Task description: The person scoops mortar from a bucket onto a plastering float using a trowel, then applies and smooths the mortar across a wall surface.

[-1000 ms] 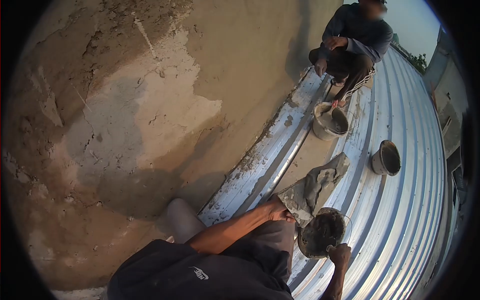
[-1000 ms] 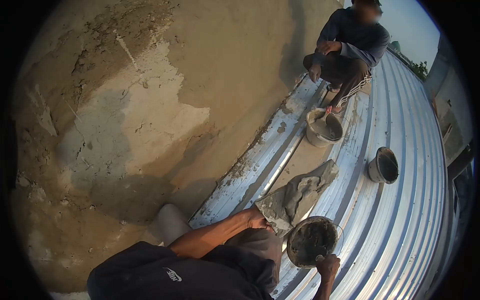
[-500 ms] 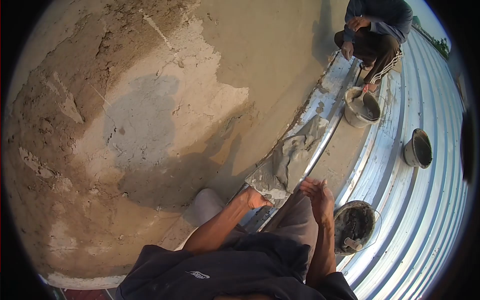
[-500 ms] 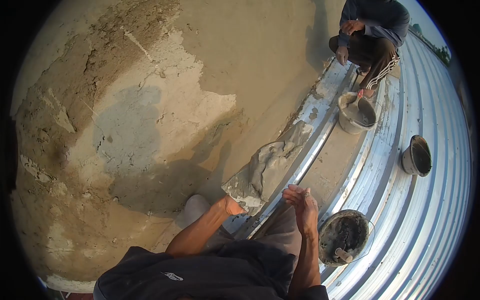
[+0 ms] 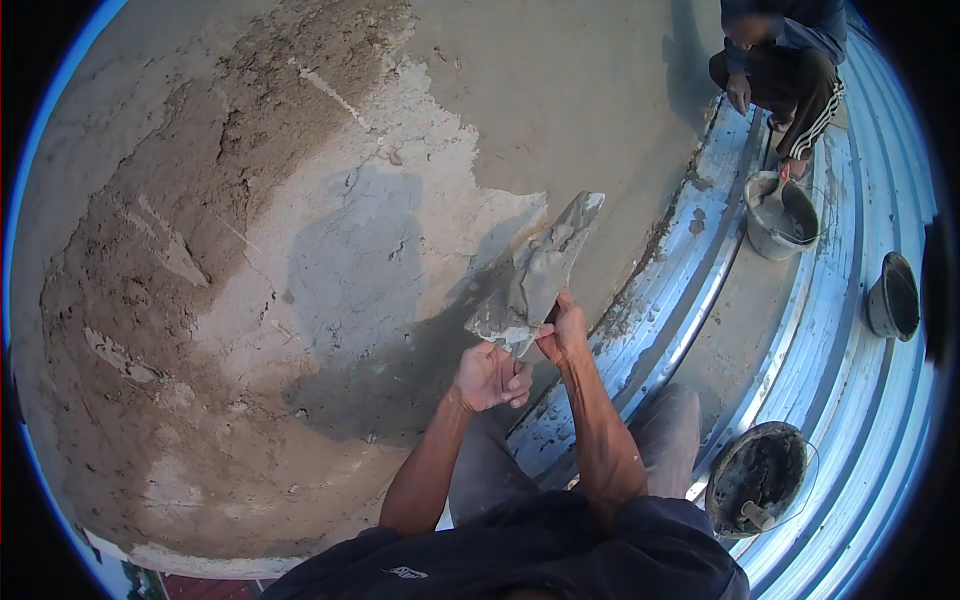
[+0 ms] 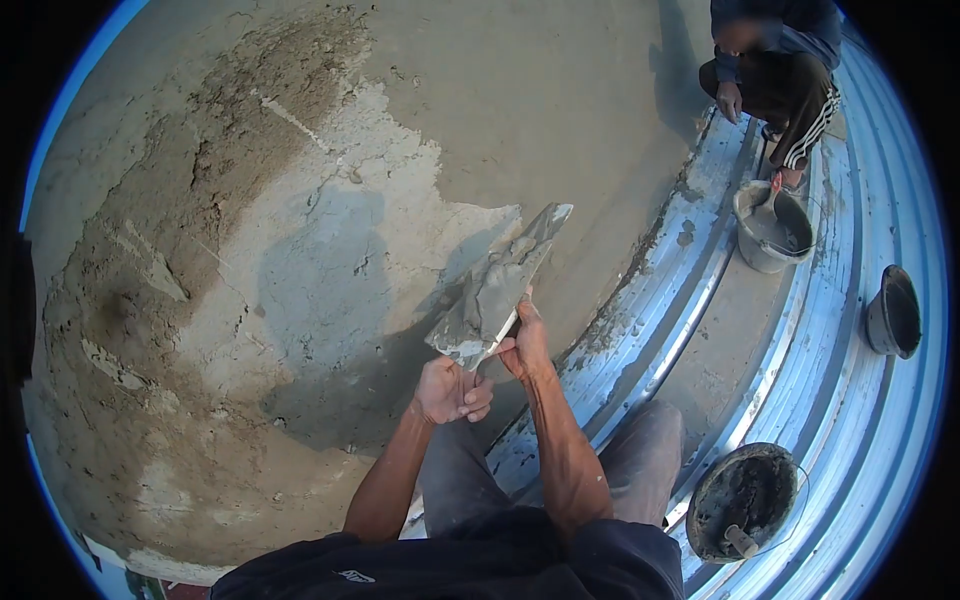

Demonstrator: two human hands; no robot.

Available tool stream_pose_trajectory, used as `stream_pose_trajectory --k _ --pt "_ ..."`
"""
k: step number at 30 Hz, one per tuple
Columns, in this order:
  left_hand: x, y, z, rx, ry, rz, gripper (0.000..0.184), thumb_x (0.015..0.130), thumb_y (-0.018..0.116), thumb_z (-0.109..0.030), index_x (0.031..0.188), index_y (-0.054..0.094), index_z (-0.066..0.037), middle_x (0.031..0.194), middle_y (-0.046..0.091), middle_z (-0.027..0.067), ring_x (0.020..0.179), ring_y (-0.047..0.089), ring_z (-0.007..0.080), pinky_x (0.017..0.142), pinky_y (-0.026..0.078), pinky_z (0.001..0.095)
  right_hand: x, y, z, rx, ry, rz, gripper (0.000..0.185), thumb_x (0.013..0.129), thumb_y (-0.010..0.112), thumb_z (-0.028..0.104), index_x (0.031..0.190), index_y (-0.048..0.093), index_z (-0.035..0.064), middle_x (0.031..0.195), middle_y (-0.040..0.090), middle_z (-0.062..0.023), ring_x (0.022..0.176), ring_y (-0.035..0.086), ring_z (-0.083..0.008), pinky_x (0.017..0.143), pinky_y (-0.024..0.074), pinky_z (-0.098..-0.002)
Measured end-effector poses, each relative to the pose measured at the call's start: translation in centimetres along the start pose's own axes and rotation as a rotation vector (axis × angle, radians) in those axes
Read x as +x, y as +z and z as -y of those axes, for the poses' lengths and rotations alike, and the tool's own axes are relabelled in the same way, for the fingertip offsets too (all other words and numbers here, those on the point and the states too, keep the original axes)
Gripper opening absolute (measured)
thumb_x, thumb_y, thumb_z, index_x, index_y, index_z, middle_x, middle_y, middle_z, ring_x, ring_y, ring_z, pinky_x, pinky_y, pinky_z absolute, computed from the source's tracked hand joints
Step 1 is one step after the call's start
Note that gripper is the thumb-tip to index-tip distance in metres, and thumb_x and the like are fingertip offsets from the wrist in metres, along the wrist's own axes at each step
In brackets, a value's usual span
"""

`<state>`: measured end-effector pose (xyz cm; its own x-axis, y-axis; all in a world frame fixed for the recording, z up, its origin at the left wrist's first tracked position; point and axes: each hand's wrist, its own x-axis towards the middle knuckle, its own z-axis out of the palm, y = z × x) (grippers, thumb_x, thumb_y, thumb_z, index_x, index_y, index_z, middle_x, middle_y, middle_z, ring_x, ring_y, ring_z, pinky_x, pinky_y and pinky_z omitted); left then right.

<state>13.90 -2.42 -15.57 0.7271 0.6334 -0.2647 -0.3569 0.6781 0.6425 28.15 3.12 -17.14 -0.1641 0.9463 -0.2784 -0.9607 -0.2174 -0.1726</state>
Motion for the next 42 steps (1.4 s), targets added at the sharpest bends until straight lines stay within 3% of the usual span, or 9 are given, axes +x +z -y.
stream_pose_trajectory --k 4,9,14,26,29,31,32,35,42 --pt "-9.4 0.6 -2.1 0.866 0.275 -0.661 0.04 0.098 0.047 -0.028 0.125 0.053 0.001 0.063 0.056 0.0059 0.056 0.054 0.0146 0.058 0.043 0.0281 8.9 -2.8 -1.7 0.029 -0.119 0.118 0.033 0.104 0.034 0.039 0.107 0.05 0.0106 0.075 0.052 -0.0013 0.062 0.052 -0.0152 0.06 0.0493 -0.0325" --pt "-24.3 2.4 -6.7 1.644 1.443 -1.585 0.041 0.095 0.054 -0.022 0.127 0.048 0.004 0.109 0.053 0.0121 0.107 0.05 0.0213 0.093 0.04 0.0361 12.7 -2.3 -4.7 -0.036 -0.237 0.046 0.036 0.102 0.039 0.044 0.085 0.036 0.0135 0.063 0.034 0.0009 0.049 0.041 -0.0116 0.04 0.0383 -0.0277" --pt "-33.6 4.5 -12.9 2.593 1.352 -2.293 0.059 0.098 0.05 -0.037 0.14 0.038 0.003 0.143 0.034 0.0214 0.131 0.032 0.0336 0.108 0.026 0.0502 8.2 4.2 -7.2 -0.216 -0.292 0.006 0.034 0.103 0.038 0.041 0.085 0.036 0.0121 0.06 0.032 0.0011 0.043 0.036 -0.0112 0.036 0.0366 -0.0288" --pt "-33.8 2.7 -14.8 2.299 1.388 -2.437 0.061 0.099 0.033 -0.049 0.15 0.03 -0.015 0.15 0.025 0.021 0.14 0.022 0.0352 0.113 0.021 0.0528 1.2 17.0 -10.2 -0.402 -0.45 0.229 0.036 0.104 0.034 0.04 0.084 0.033 0.0103 0.06 0.035 0.0005 0.042 0.038 -0.0092 0.033 0.0374 -0.0283" --pt "-33.8 2.7 -14.5 2.292 1.388 -2.455 0.059 0.1 0.033 -0.047 0.151 0.03 -0.017 0.151 0.024 0.0208 0.14 0.022 0.0357 0.112 0.021 0.0533 -0.4 18.8 -11.3 -0.145 -0.341 0.401 0.035 0.104 0.036 0.04 0.086 0.035 0.0102 0.061 0.035 0.0007 0.041 0.037 -0.0085 0.031 0.0349 -0.0281" --pt "-33.6 2.9 -14.6 2.295 1.4 -2.441 0.059 0.1 0.033 -0.047 0.151 0.03 -0.017 0.151 0.025 0.0206 0.14 0.023 0.0358 0.112 0.021 0.0536 -0.9 18.7 -12.0 0.252 -0.107 0.802 0.037 0.104 0.035 0.041 0.104 0.046 0.0062 0.074 0.052 -0.0043 0.055 0.054 -0.0141 0.046 0.0495 -0.0329" --pt "-33.7 2.9 -14.6 2.295 1.402 -2.445 0.059 0.1 0.033 -0.047 0.151 0.029 -0.017 0.151 0.025 0.0202 0.139 0.023 0.0358 0.112 0.021 0.0536 -1.4 18.6 -12.0 0.255 -0.111 0.798 0.037 0.104 0.035 0.041 0.104 0.046 0.0062 0.074 0.052 -0.0043 0.055 0.054 -0.0141 0.046 0.0495 -0.0329" --pt "-34.1 2.7 -14.6 2.318 1.387 -2.442 0.061 0.1 0.032 -0.048 0.151 0.029 -0.014 0.15 0.026 0.0197 0.139 0.022 0.0354 0.113 0.021 0.0526 -2.7 17.5 -10.6 0.39 -0.069 0.548 0.057 0.101 0.028 0.046 0.137 0.043 0.0046 0.126 0.056 -0.0113 0.11 0.058 -0.0239 0.096 0.0474 -0.0379" --pt "-34.3 2.3 -14.9 2.357 1.362 -2.445 0.066 0.1 0.03 -0.052 0.151 0.028 -0.011 0.15 0.025 0.0196 0.139 0.022 0.0353 0.112 0.022 0.0507 5.8 1.6 -2.6 0.079 -0.262 0.253 0.054 0.099 0.028 0.047 0.117 0.056 0.0047 0.105 0.063 -0.0104 0.089 0.062 -0.0209 0.078 0.0519 -0.037"
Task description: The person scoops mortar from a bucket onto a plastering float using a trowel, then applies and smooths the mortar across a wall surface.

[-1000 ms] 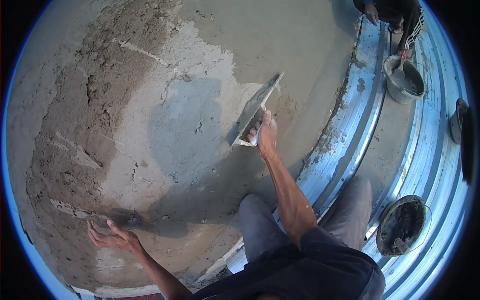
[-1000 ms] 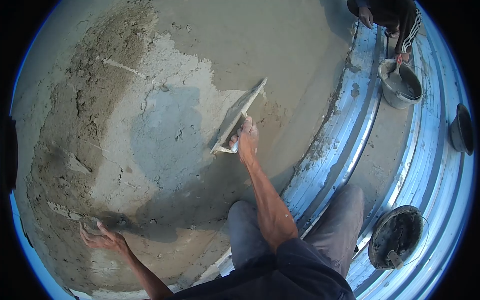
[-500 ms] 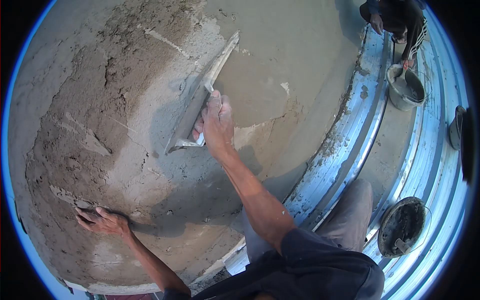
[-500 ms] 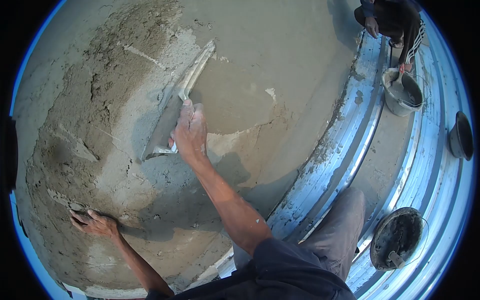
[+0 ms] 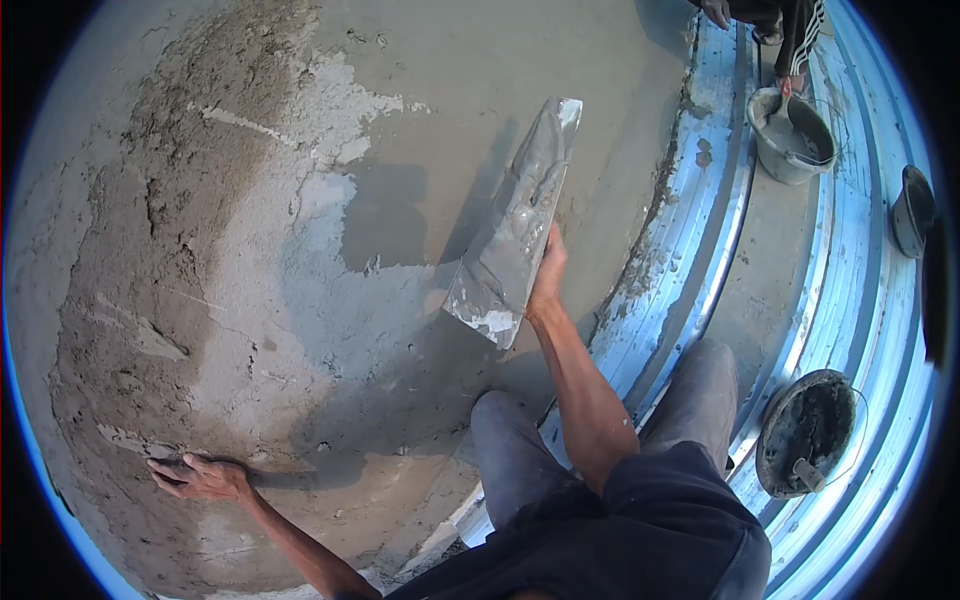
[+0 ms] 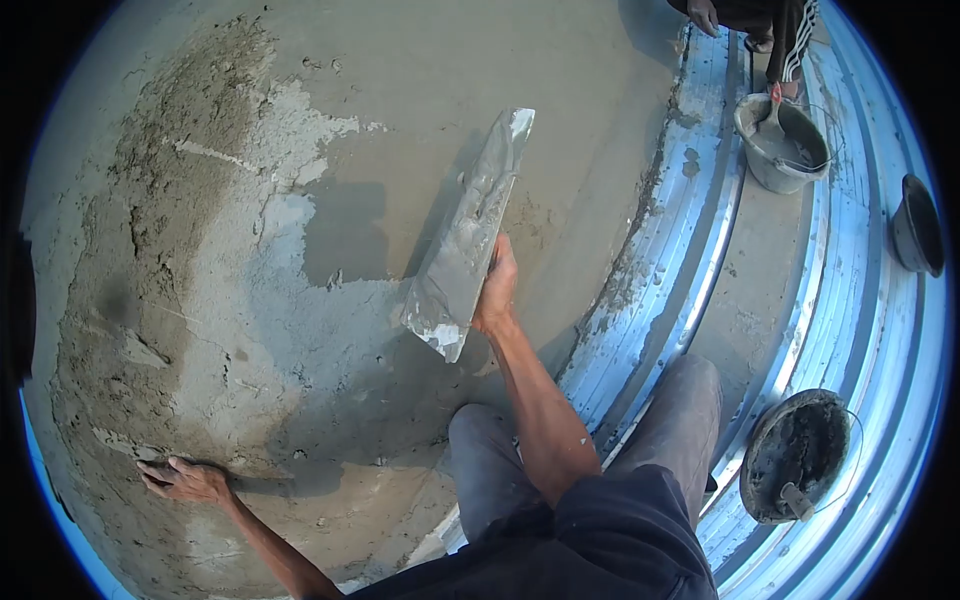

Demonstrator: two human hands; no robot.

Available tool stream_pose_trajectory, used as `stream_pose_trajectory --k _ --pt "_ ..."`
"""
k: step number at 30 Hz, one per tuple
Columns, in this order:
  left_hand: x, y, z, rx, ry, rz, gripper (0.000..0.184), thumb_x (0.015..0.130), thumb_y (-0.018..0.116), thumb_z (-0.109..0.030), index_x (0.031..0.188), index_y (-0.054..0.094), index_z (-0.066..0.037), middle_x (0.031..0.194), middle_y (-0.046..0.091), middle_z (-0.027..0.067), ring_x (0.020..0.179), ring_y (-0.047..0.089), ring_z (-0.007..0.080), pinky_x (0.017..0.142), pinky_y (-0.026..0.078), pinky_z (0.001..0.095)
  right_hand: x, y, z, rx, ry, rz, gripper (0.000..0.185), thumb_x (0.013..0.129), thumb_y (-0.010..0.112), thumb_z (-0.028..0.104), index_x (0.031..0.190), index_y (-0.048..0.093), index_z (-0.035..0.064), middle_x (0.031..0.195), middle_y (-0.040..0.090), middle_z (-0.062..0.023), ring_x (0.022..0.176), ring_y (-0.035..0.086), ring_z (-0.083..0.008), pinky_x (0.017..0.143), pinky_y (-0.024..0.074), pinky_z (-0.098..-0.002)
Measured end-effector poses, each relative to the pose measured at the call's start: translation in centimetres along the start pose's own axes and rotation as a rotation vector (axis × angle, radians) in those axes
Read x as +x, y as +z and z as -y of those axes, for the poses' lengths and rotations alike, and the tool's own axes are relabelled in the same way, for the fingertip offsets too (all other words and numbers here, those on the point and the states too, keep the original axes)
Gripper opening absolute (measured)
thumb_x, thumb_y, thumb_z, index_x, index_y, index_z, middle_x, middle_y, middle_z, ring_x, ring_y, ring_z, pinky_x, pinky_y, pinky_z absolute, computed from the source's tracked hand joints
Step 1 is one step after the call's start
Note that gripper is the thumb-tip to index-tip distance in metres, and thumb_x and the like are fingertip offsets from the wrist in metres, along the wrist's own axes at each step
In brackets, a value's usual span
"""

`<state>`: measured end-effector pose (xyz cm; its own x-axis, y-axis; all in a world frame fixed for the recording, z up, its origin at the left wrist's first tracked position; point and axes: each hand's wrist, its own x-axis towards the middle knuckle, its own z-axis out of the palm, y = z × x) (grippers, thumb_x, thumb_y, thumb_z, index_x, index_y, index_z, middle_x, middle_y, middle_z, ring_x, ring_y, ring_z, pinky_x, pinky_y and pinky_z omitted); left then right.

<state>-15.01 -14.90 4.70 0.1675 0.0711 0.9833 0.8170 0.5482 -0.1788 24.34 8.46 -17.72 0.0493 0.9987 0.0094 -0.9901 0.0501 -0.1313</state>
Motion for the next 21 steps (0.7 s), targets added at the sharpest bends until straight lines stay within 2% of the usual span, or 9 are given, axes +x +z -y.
stream_pose_trajectory --k 4,6,8,10,12,14,16,19,21 --pt "0.1 0.3 0.6 0.043 0.067 -0.025 0.067 0.1 0.027 -0.053 0.151 0.027 -0.009 0.15 0.027 0.0204 0.138 0.024 0.0346 0.112 0.021 0.0501 4.8 -9.8 1.8 -0.202 -0.084 -0.147 0.043 0.098 0.035 0.044 0.102 0.058 0.0073 0.077 0.059 -0.0049 0.065 0.059 -0.0177 0.058 0.0515 -0.0329" --pt "0.1 0.5 0.7 0.042 0.066 -0.027 0.068 0.1 0.025 -0.053 0.151 0.027 -0.009 0.15 0.028 0.0206 0.138 0.024 0.0343 0.112 0.02 0.0503 6.5 -13.9 2.0 -0.286 0.058 -0.057 0.042 0.099 0.038 0.048 0.095 0.054 0.009 0.058 0.045 0.0006 0.043 0.046 -0.0126 0.038 0.0393 -0.0289" --pt "0.0 0.7 1.2 0.066 0.066 -0.024 0.068 0.099 0.025 -0.053 0.151 0.027 -0.009 0.15 0.028 0.0201 0.138 0.025 0.0343 0.112 0.02 0.05 7.2 -11.8 -0.2 -0.343 -0.023 -0.272 0.041 0.099 0.043 0.049 0.089 0.05 0.0096 0.052 0.034 0.004 0.035 0.033 -0.0081 0.03 0.027 -0.0262" --pt "-0.1 1.2 0.9 0.08 0.022 -0.008 0.068 0.099 0.025 -0.052 0.151 0.027 -0.009 0.151 0.028 0.0197 0.137 0.025 0.0344 0.112 0.02 0.0496 7.9 -9.8 -2.5 -0.592 -0.077 -0.498 0.061 0.099 0.042 0.048 0.127 0.053 -0.0059 0.057 0.043 -0.0012 0.036 0.039 -0.0127 0.03 0.0308 -0.0283" --pt "-0.1 1.0 1.0 0.077 0.045 -0.025 0.067 0.1 0.025 -0.051 0.152 0.027 -0.009 0.152 0.028 0.0196 0.138 0.025 0.0343 0.112 0.021 0.049 6.7 -4.9 -2.2 -0.762 -0.038 -0.495 0.068 0.099 0.043 0.046 0.135 0.043 -0.0108 0.06 0.05 -0.0073 0.044 0.048 -0.0204 0.039 0.0421 -0.0373" --pt "-0.1 0.8 1.6 0.094 0.071 0.002 0.065 0.1 0.025 -0.048 0.152 0.026 -0.008 0.152 0.027 0.0202 0.138 0.024 0.0339 0.111 0.021 0.0486 7.7 -3.4 -5.7 -1.016 -0.357 -0.429 0.042 0.1 0.046 0.043 0.081 0.048 0.0058 0.056 0.041 0.0007 0.038 0.036 -0.0103 0.033 0.0305 -0.0305" --pt "-0.1 0.9 1.5 0.066 0.074 -0.006 0.064 0.101 0.026 -0.046 0.152 0.025 -0.007 0.152 0.027 0.0208 0.139 0.023 0.0337 0.111 0.021 0.0482 4.5 3.0 -4.9 -1.074 -0.545 -0.224 0.041 0.1 0.048 0.042 0.079 0.047 0.0062 0.057 0.043 -0.0002 0.038 0.037 -0.0103 0.033 0.0306 -0.0298" --pt "0.0 0.7 0.8 0.049 0.081 0.004 0.064 0.101 0.026 -0.047 0.152 0.025 -0.007 0.151 0.027 0.0213 0.139 0.023 0.0339 0.112 0.02 0.0484 0.4 5.8 -4.6 -0.821 -0.31 0.013 0.043 0.101 0.045 0.043 0.078 0.045 0.0074 0.057 0.042 0.0006 0.037 0.035 -0.0091 0.033 0.0303 -0.027" --pt "0.1 0.7 0.6 0.051 0.095 -0.002 0.064 0.101 0.026 -0.047 0.152 0.025 -0.007 0.151 0.027 0.0214 0.139 0.023 0.0342 0.112 0.02 0.0487 -1.6 5.5 -3.8 -0.31 0.055 0.219 0.043 0.102 0.042 0.042 0.075 0.041 0.0087 0.053 0.039 0.0008 0.039 0.038 -0.0124 0.036 0.0347 -0.03"
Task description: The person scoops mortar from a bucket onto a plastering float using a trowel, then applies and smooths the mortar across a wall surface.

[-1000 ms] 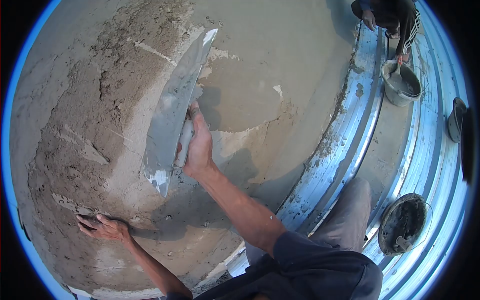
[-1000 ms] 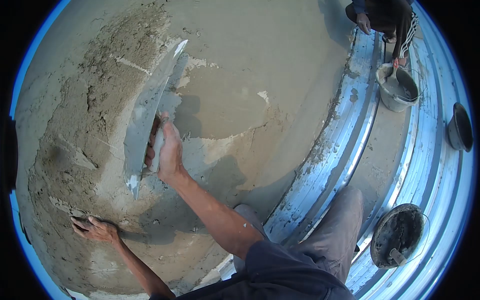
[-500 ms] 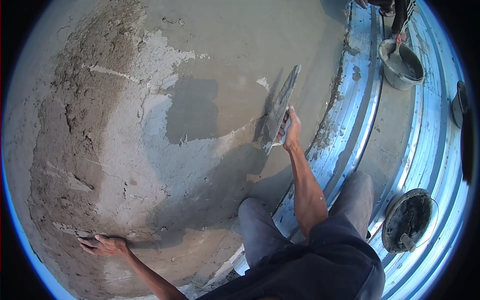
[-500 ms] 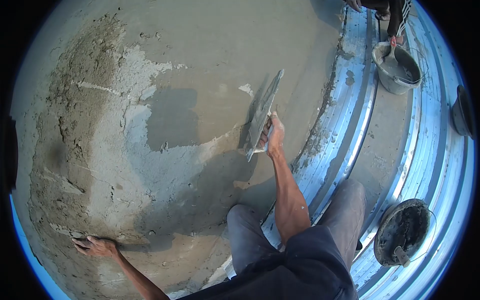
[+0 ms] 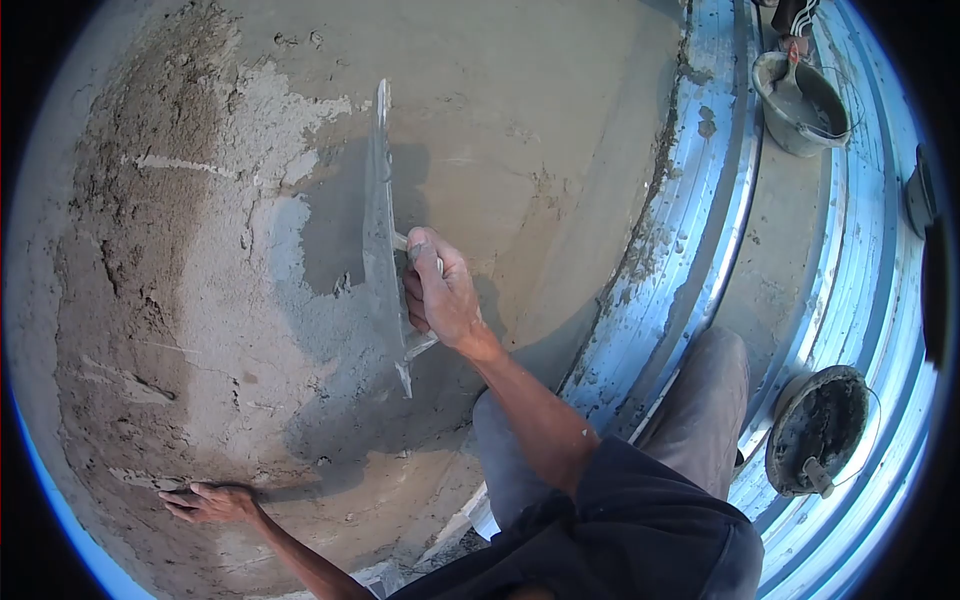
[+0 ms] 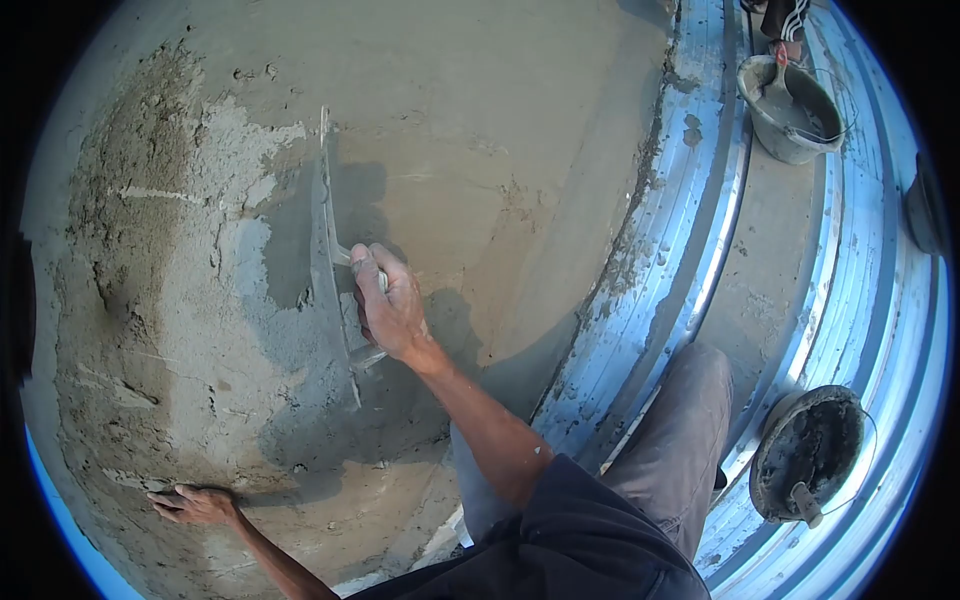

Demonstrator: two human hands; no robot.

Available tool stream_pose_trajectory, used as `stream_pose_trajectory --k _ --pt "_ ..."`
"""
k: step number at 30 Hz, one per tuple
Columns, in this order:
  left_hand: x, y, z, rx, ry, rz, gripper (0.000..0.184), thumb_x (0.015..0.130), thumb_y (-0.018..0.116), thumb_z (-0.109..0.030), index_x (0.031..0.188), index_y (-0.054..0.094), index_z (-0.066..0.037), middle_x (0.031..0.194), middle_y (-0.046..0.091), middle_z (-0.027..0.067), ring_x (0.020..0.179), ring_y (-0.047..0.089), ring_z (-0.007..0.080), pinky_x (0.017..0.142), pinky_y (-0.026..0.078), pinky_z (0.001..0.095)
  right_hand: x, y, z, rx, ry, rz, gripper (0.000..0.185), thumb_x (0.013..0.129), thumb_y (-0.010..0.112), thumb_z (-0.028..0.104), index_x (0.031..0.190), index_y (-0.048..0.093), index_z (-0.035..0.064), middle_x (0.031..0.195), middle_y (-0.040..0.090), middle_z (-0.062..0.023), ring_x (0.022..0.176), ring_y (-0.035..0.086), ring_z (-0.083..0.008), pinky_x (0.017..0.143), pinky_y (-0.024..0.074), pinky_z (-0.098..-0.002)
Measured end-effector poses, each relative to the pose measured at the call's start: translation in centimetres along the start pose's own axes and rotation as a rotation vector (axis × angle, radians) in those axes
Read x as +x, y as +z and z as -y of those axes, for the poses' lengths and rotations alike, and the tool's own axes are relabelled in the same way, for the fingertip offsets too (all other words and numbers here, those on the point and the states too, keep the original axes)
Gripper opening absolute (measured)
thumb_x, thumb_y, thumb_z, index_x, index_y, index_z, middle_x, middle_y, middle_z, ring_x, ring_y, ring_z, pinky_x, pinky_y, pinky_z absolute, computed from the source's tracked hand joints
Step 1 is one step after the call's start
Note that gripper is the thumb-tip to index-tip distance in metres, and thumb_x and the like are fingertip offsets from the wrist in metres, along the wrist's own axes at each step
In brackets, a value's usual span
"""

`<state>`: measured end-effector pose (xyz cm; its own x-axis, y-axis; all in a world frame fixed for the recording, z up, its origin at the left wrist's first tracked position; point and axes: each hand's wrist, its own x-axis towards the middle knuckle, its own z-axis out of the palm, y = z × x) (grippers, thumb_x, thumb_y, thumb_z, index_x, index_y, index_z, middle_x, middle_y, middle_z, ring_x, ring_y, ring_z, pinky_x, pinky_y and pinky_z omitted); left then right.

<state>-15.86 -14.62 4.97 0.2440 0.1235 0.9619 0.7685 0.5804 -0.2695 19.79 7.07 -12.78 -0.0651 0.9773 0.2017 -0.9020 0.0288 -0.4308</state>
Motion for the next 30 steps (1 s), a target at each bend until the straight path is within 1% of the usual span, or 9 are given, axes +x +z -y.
stream_pose_trajectory --k 2,5,9,13,21,24,26,28,30 --pt "-0.4 0.3 1.3 0.044 -0.023 0.001 0.065 0.101 0.024 -0.048 0.152 0.024 -0.007 0.152 0.027 0.0218 0.139 0.023 0.0351 0.113 0.019 0.0493 -0.3 -3.0 0.1 0.14 -0.054 -0.143 0.042 0.102 0.04 0.043 0.073 0.038 0.0127 0.052 0.032 0.0056 0.034 0.026 -0.0041 0.029 0.023 -0.0221" --pt "-0.5 0.2 1.4 0.06 -0.03 0.02 0.066 0.101 0.024 -0.048 0.152 0.024 -0.006 0.152 0.026 0.0226 0.139 0.023 0.0356 0.113 0.018 0.0492 0.4 -10.9 0.4 0.134 -0.036 -0.413 0.043 0.102 0.036 0.047 0.076 0.04 0.0125 0.052 0.036 0.0045 0.033 0.028 -0.0065 0.028 0.0248 -0.0227" --pt "-0.5 0.3 1.7 0.06 0.014 0.035 0.066 0.101 0.023 -0.048 0.152 0.024 -0.006 0.152 0.027 0.0218 0.14 0.023 0.0355 0.113 0.018 0.0489 4.0 -21.1 -2.2 0.16 0.038 -0.489 0.042 0.1 0.04 0.048 0.08 0.045 0.011 0.052 0.033 0.0051 0.035 0.027 -0.0071 0.029 0.0245 -0.0247" --pt "-0.4 0.8 1.6 0.066 -0.002 0.017 0.065 0.101 0.023 -0.047 0.152 0.023 -0.006 0.153 0.028 0.0193 0.141 0.023 0.0349 0.113 0.018 0.0489 5.7 -18.1 -1.2 -0.009 0.103 -0.616 0.042 0.099 0.043 0.05 0.075 0.034 0.0158 0.052 0.029 0.0059 0.034 0.025 -0.0068 0.028 0.0244 -0.0251" --pt "-0.5 0.5 1.3 0.046 -0.037 0.029 0.064 0.102 0.023 -0.045 0.152 0.022 -0.006 0.155 0.026 0.0167 0.141 0.022 0.0342 0.113 0.019 0.0484 4.8 -4.4 1.2 -0.117 -0.007 -0.16 0.042 0.099 0.047 0.045 0.072 0.036 0.0143 0.051 0.027 0.0071 0.035 0.024 -0.004 0.028 0.0228 -0.0259" --pt "-0.3 0.5 1.3 0.075 0.021 0.027 0.064 0.102 0.023 -0.044 0.152 0.022 -0.005 0.155 0.027 0.0149 0.14 0.022 0.034 0.113 0.019 0.0479 3.2 -4.2 -0.2 0.18 0.077 0.139 0.038 0.1 0.043 0.042 0.078 0.046 0.0108 0.053 0.037 0.0038 0.036 0.032 -0.0069 0.031 0.028 -0.0253" --pt "-0.5 0.2 1.7 0.088 0.041 0.028 0.063 0.102 0.023 -0.044 0.152 0.021 -0.005 0.155 0.027 0.0146 0.14 0.023 0.0339 0.113 0.019 0.0478 2.2 -7.8 -2.2 0.202 -0.029 0.042 0.041 0.099 0.034 0.039 0.112 0.055 0.0065 0.094 0.063 -0.0083 0.076 0.062 -0.0156 0.065 0.0531 -0.0314" --pt "-0.5 0.5 2.0 0.078 0.05 0.021 0.062 0.102 0.026 -0.043 0.152 0.022 -0.006 0.153 0.029 0.0177 0.139 0.023 0.0352 0.113 0.019 0.049 0.9 -12.6 -3.1 0.272 -0.014 -0.067 0.048 0.099 0.03 0.037 0.128 0.052 0.0057 0.117 0.061 -0.0117 0.104 0.06 -0.021 0.089 0.0492 -0.0358" --pt "-0.4 0.8 2.0 0.069 0.045 0.02 0.062 0.102 0.026 -0.043 0.152 0.022 -0.006 0.153 0.029 0.0176 0.139 0.023 0.0351 0.113 0.019 0.0489 0.6 -16.6 -2.7 0.339 0.021 -0.384 0.05 0.099 0.027 0.041 0.124 0.053 0.0062 0.102 0.065 -0.0111 0.078 0.064 -0.018 0.067 0.0535 -0.0328"
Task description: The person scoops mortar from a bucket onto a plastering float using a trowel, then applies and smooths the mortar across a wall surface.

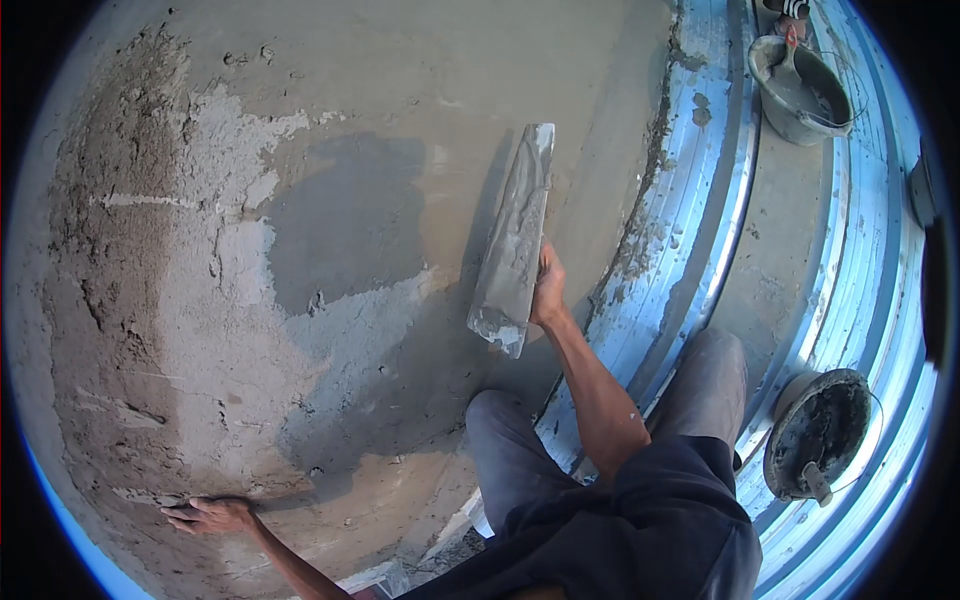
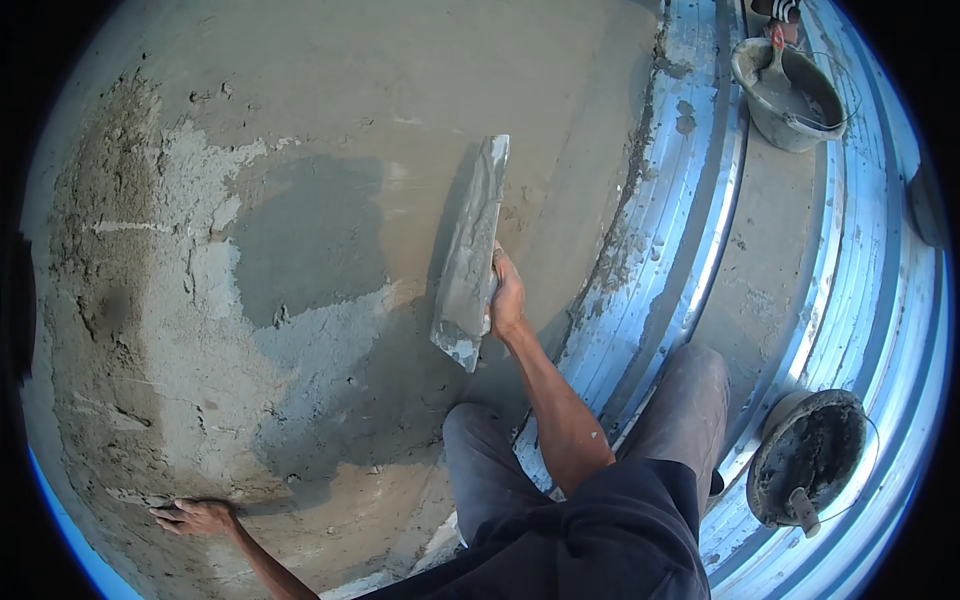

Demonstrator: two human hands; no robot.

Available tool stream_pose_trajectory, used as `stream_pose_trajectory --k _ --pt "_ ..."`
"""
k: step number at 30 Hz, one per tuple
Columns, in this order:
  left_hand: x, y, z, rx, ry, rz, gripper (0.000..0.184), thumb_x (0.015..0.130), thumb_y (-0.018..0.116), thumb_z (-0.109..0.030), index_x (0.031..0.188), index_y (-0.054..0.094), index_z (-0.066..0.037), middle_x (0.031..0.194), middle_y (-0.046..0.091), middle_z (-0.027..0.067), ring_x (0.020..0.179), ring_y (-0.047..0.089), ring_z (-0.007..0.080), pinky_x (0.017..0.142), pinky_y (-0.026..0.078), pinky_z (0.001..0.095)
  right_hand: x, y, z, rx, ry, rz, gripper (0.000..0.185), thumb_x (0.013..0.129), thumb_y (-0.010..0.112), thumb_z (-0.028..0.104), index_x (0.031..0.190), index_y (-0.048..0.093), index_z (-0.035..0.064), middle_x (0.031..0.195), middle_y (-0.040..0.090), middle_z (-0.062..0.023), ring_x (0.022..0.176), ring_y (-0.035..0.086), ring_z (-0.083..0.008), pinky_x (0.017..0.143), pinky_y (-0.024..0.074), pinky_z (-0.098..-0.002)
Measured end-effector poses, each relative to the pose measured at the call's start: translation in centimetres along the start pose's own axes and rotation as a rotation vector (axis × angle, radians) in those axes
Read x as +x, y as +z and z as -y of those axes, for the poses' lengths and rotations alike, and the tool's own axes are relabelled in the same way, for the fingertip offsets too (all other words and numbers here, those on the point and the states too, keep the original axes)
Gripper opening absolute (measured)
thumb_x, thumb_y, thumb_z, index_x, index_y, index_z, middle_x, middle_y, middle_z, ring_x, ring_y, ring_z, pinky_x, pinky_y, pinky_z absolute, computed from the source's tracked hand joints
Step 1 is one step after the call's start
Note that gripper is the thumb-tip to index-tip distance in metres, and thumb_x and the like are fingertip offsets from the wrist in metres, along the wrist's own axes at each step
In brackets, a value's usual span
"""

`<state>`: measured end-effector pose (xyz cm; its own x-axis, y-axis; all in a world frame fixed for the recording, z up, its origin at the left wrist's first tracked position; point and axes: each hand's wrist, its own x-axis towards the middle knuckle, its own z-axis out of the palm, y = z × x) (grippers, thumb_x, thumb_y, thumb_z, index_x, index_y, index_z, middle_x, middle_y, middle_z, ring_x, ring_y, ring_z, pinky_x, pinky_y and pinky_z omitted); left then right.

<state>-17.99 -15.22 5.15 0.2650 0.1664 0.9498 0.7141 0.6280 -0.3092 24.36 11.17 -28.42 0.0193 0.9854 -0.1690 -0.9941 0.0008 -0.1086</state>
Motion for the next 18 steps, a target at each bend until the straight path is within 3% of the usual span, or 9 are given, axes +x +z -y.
stream_pose_trajectory --k 2,3,5,6,8,11,14,16,18 --pt "-0.1 -0.1 0.1 0.0 -0.027 -0.006 0.062 0.102 0.025 -0.043 0.152 0.022 -0.006 0.153 0.029 0.017 0.139 0.023 0.0347 0.113 0.02 0.0488 4.4 -11.1 0.2 -0.004 0.101 0.301 0.046 0.099 0.038 0.046 0.112 0.058 0.0062 0.089 0.064 -0.0123 0.071 0.064 -0.018 0.038 0.0443 -0.0307" --pt "0.0 -0.1 -0.1 -0.006 -0.027 -0.007 0.062 0.102 0.025 -0.043 0.152 0.022 -0.006 0.153 0.029 0.017 0.139 0.023 0.0347 0.113 0.02 0.0488 5.8 -11.3 0.5 -0.004 0.095 0.299 0.046 0.099 0.038 0.046 0.112 0.058 0.0062 0.089 0.064 -0.0123 0.071 0.064 -0.018 0.038 0.0443 -0.0307" --pt "0.0 -0.2 -0.2 0.002 0.001 -0.001 0.063 0.102 0.022 -0.043 0.152 0.022 -0.005 0.154 0.026 0.0196 0.141 0.021 0.0348 0.113 0.02 0.0484 8.1 -10.5 1.1 -0.424 0.09 -0.247 0.048 0.099 0.04 0.046 0.11 0.059 0.0038 0.097 0.065 -0.0167 0.09 0.064 -0.0238 0.037 0.0447 -0.0318" --pt "0.0 -0.1 -0.2 -0.009 -0.021 -0.004 0.063 0.102 0.023 -0.043 0.152 0.022 -0.004 0.154 0.026 0.0194 0.141 0.021 0.0343 0.113 0.02 0.0485 8.8 -9.4 0.6 -0.419 0.093 -0.247 0.048 0.099 0.04 0.046 0.11 0.059 0.0038 0.097 0.065 -0.0167 0.09 0.064 -0.0238 0.037 0.0447 -0.0318" --pt "0.0 0.1 0.0 -0.01 -0.021 -0.016 0.062 0.102 0.025 -0.042 0.152 0.022 -0.005 0.154 0.026 0.0177 0.14 0.022 0.0346 0.112 0.02 0.0489 8.1 -2.9 -0.2 -0.877 -0.176 -0.509 0.047 0.098 0.042 0.046 0.09 0.055 0.0006 0.079 0.063 -0.0188 0.079 0.063 -0.0309 0.044 0.0447 -0.0407" --pt "-0.1 0.0 0.0 -0.013 -0.025 -0.01 0.061 0.102 0.026 -0.043 0.152 0.023 -0.007 0.155 0.027 0.016 0.14 0.023 0.0348 0.112 0.021 0.0492 2.0 5.7 -0.8 -1.106 -0.327 -0.315 0.047 0.098 0.046 0.042 0.084 0.051 -0.0025 0.075 0.057 -0.0262 0.074 0.059 -0.0401 0.071 0.0422 -0.0532" --pt "-0.2 -0.2 -0.7 -0.01 -0.035 -0.01 0.062 0.102 0.025 -0.044 0.152 0.022 -0.006 0.155 0.027 0.0158 0.14 0.022 0.0341 0.112 0.021 0.0484 -0.5 6.1 -2.3 -1.002 -0.332 -0.146 0.04 0.098 0.049 0.037 0.081 0.047 0.0002 0.066 0.051 -0.0202 0.069 0.056 -0.0331 0.067 0.0421 -0.0494" --pt "0.2 -0.4 -0.4 0.0 -0.021 0.002 0.063 0.102 0.024 -0.044 0.152 0.022 -0.005 0.155 0.027 0.0155 0.14 0.021 0.0335 0.113 0.02 0.0475 -0.1 2.6 -4.1 -0.776 -0.282 -0.045 0.035 0.098 0.051 0.035 0.08 0.046 0.0063 0.055 0.044 -0.0085 0.053 0.049 -0.0207 0.052 0.0407 -0.0406" --pt "-0.1 0.1 0.1 0.014 -0.086 0.014 0.063 0.102 0.023 -0.044 0.152 0.022 -0.005 0.155 0.026 0.0157 0.14 0.021 0.0331 0.112 0.02 0.0479 0.5 1.1 -0.3 -0.459 -0.114 -0.157 0.038 0.101 0.042 0.042 0.073 0.038 0.0158 0.053 0.033 0.0041 0.037 0.03 -0.0058 0.032 0.0265 -0.0238"
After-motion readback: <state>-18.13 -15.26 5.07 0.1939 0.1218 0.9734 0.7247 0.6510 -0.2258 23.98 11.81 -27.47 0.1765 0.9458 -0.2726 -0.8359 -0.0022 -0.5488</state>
